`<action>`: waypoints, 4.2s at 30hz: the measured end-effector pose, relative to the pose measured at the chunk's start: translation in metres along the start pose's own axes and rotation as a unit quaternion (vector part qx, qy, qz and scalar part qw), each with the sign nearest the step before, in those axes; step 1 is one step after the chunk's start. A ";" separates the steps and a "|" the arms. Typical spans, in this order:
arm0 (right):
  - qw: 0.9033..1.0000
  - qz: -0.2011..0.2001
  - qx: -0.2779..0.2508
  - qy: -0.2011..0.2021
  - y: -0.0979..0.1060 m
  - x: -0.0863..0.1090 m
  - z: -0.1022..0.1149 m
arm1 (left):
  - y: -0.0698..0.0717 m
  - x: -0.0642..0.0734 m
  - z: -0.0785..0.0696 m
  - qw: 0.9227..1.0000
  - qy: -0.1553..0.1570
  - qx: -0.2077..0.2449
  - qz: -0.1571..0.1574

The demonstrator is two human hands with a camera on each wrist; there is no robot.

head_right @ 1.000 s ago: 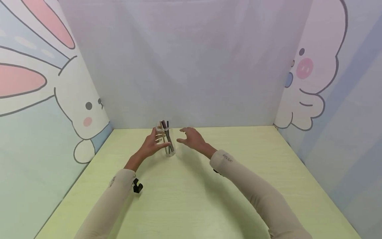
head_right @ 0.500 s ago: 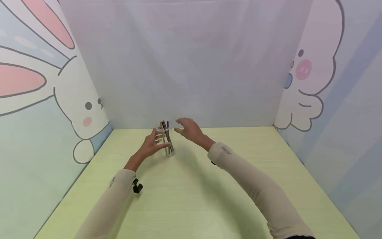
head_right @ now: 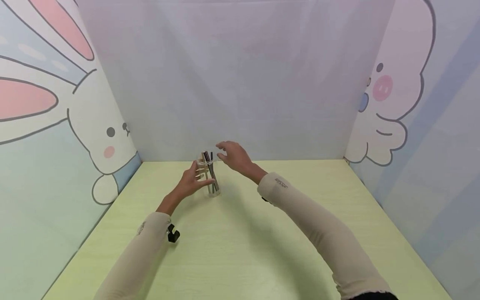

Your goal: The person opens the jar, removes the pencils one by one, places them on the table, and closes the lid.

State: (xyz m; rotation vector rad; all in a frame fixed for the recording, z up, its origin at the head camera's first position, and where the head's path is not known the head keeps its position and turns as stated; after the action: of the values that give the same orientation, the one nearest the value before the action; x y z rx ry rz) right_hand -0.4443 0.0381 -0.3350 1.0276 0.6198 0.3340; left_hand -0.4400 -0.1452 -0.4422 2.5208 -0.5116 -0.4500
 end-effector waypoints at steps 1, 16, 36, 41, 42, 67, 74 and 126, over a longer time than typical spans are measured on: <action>1.000 -0.002 0.000 0.003 0.000 -0.001 0.001 | 0.000 0.000 0.000 1.000 -0.001 -0.002 -0.001; 1.000 -0.021 -0.012 0.019 0.001 -0.007 0.012 | -0.001 -0.001 0.000 1.000 -0.007 -0.010 -0.008; 0.999 -0.022 -0.025 0.019 -0.003 -0.011 0.020 | -0.002 0.001 -0.002 1.000 0.009 -0.009 -0.004; 0.999 -0.025 -0.027 0.033 -0.004 -0.013 0.023 | -0.001 0.003 -0.003 1.000 -0.003 -0.007 -0.002; 0.999 -0.022 -0.033 0.035 -0.005 -0.013 0.024 | -0.001 0.003 -0.002 1.000 -0.003 -0.007 -0.002; 0.996 -0.018 -0.083 0.039 -0.012 -0.012 0.024 | 0.000 0.005 -0.006 1.000 -0.007 0.000 -0.005; 0.996 -0.037 -0.065 0.049 -0.007 -0.010 0.024 | -0.001 0.004 -0.004 1.000 -0.006 -0.009 -0.002; 0.988 -0.127 -0.025 0.079 0.095 -0.038 0.048 | 0.001 -0.003 0.004 1.000 0.019 -0.015 -0.006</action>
State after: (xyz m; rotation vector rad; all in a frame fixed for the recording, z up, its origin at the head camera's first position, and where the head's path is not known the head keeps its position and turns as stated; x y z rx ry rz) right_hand -0.4418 0.0304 -0.2224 0.8679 0.8719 0.2070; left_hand -0.4445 -0.1468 -0.4445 2.5007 -0.4723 -0.4107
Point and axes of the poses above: each hand's wrist, its own x-axis away from the middle knuckle, its own y-axis out of the back of the hand, z = x × y, the point moved 5 cm from there along -x, towards the middle knuckle, and after that the axes turned 7 degrees about z, right-handed, at the moved point
